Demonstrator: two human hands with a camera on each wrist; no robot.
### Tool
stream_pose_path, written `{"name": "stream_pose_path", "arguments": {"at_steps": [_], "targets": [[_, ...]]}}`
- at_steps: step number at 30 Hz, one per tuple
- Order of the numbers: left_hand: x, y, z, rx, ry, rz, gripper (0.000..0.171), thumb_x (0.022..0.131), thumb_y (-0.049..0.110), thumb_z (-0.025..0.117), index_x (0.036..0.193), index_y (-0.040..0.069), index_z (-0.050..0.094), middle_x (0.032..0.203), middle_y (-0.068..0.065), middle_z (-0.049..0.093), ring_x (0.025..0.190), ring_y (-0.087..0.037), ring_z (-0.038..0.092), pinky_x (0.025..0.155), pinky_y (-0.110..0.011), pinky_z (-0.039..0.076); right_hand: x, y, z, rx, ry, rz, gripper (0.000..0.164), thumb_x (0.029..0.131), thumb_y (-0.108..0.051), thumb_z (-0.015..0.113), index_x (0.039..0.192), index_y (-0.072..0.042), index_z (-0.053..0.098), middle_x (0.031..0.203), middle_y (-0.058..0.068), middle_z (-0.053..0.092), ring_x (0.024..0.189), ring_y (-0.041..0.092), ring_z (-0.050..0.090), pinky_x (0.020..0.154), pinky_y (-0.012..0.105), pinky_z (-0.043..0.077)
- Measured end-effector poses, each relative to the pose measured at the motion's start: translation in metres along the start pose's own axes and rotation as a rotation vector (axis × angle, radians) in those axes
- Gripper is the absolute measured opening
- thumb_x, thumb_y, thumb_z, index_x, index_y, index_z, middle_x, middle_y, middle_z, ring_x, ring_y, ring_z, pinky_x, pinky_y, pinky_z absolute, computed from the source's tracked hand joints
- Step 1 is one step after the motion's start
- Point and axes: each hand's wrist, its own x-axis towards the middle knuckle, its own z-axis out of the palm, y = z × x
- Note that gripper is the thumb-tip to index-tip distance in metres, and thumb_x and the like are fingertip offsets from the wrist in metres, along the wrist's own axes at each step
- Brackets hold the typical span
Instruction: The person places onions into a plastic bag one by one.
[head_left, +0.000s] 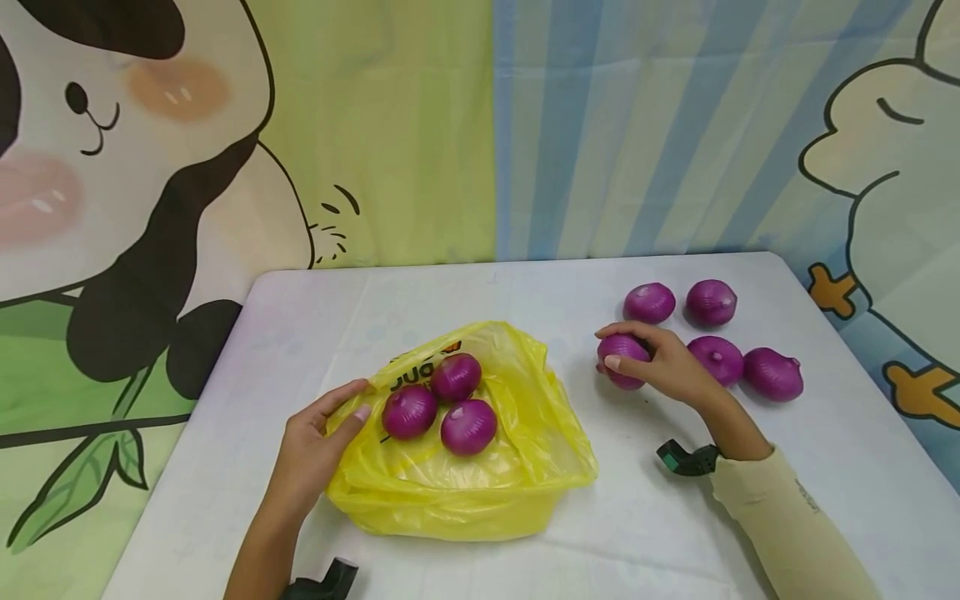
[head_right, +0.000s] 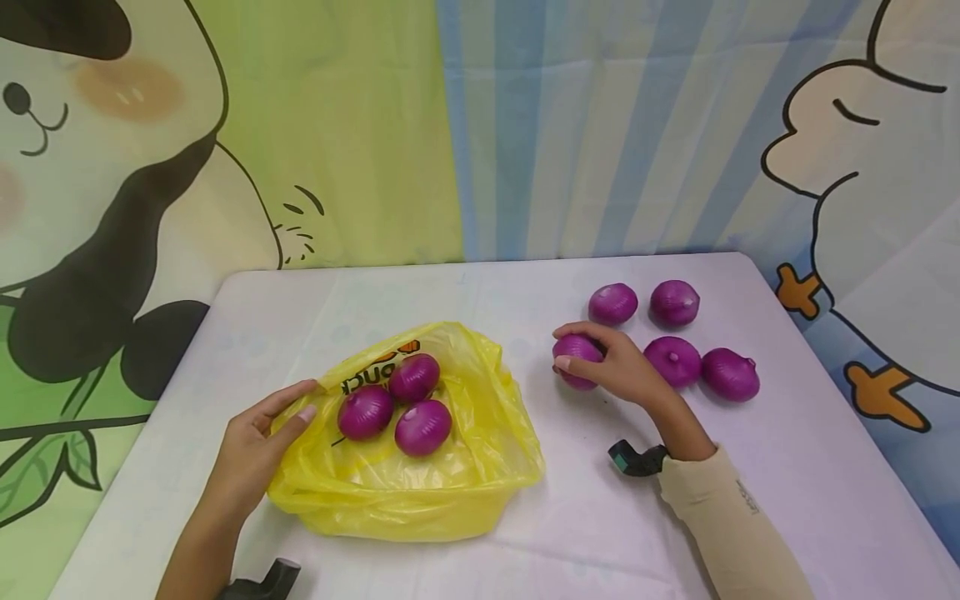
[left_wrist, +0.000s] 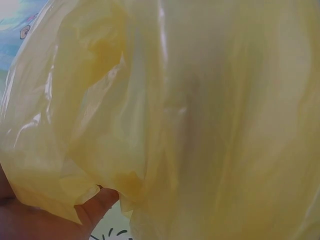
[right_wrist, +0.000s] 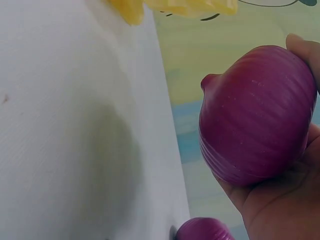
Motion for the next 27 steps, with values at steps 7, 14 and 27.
{"name": "stream_pose_path", "arguments": {"at_steps": [7,14,27], "targets": [[0.0,0.001,0.0,-0.013,-0.005,0.01,0.043,0.097,0.025,0.062,0.135,0.006,0.056,0.137,-0.004,0.055,0.135,-0.017,0.041,0.099,-0.01,0.035,0.006,-0.013,0.001,0.047,-0.027,-0.043,0.037,0.092,-0.018,0.069,0.128,-0.013,0.061,0.116,0.008,0.063,0.101,0.025,0.061,0.079,0.032,0.057],[0.0,0.001,-0.001,-0.019,-0.005,0.012,0.044,0.097,0.026,0.062,0.135,0.006,0.056,0.138,-0.004,0.055,0.135,-0.017,0.041,0.098,-0.01,0.036,0.014,-0.023,0.004,0.093,-0.046,-0.097,0.037,0.091,-0.014,0.069,0.128,-0.011,0.061,0.117,0.008,0.063,0.101,0.023,0.063,0.081,0.032,0.057],[0.0,0.001,0.0,-0.007,-0.005,-0.002,0.044,0.097,0.026,0.062,0.136,0.006,0.056,0.138,-0.005,0.055,0.135,-0.017,0.041,0.098,-0.011,0.037,0.024,-0.041,0.005,0.127,-0.071,-0.118,0.037,0.092,-0.013,0.068,0.129,-0.009,0.06,0.109,0.01,0.067,0.098,0.024,0.065,0.081,0.034,0.057]]}}
